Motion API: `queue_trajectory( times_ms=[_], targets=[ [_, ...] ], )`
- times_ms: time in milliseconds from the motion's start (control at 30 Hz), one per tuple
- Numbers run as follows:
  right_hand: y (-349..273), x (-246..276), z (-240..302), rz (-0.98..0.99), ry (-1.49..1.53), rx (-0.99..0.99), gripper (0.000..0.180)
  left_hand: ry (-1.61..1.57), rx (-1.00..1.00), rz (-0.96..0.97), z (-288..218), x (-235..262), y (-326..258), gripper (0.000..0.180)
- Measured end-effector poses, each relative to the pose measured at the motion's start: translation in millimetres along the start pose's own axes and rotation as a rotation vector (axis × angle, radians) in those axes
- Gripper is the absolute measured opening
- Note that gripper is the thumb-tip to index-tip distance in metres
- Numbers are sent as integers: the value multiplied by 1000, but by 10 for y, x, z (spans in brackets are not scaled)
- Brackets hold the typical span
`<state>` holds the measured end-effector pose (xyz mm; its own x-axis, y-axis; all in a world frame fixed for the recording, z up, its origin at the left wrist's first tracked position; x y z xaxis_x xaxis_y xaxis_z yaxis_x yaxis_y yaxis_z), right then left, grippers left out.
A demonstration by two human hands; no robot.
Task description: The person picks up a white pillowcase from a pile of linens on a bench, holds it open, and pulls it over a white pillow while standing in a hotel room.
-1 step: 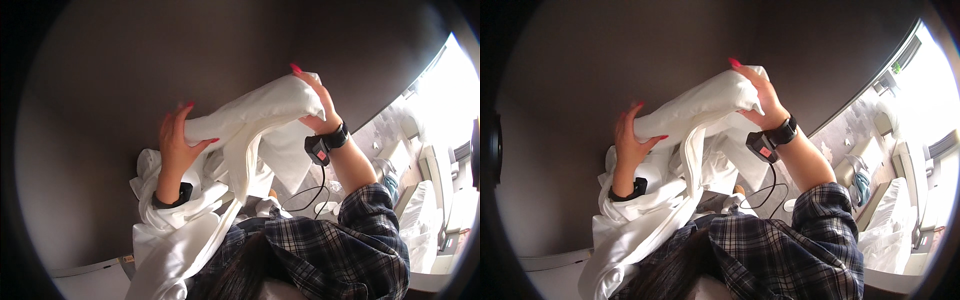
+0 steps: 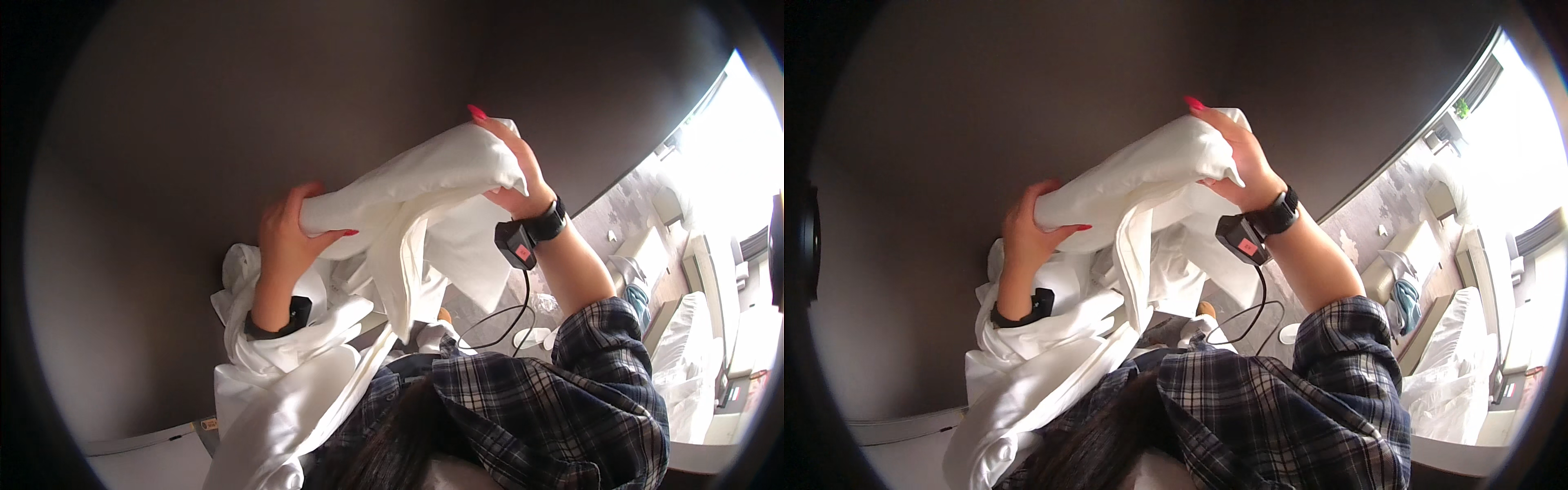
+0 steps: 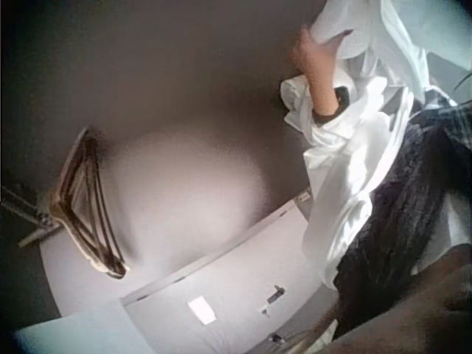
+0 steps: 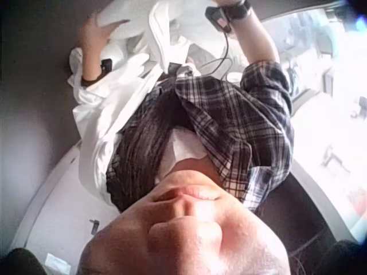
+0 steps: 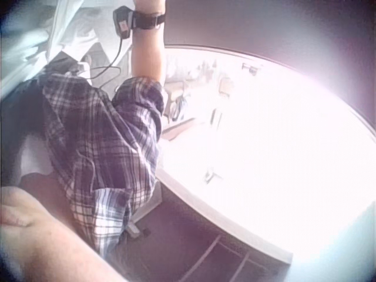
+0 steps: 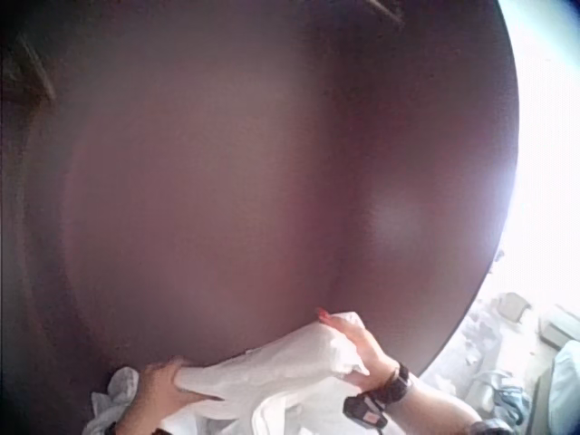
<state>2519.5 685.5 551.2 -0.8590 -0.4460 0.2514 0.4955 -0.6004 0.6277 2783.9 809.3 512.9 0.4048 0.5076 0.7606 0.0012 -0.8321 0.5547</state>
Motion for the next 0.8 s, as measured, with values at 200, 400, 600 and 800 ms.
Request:
queue_trajectory(
  times_ms=[200,400,600,800],
  targets=[
    [95,105,-491,-39,482,-507,20,-120,-14,19,-86,-4,-3,31],
    [-90,61,-1193,150,1062,-607,48,-278,107,-23,-224,60,119,26],
    [-1289,-451,-1997,182,1159,-853,60,-290,337,-83,-213,1,386,25],
    [-2164,-1138,-2974,361,191,-1172,56,-341,461,-213,-95,138,550,26]
  ],
)
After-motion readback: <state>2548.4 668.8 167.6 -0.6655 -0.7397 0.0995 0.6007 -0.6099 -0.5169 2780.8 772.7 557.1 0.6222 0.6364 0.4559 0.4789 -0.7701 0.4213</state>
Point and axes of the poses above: each hand's wrist, its own y-axis towards the middle knuckle, its own x-axis out of the back of the hand, z = x × y, the point moved 4 cm from there along y, towards the middle knuckle, and after that the axes turned 6 degrees about z, right-handed, at the moved point
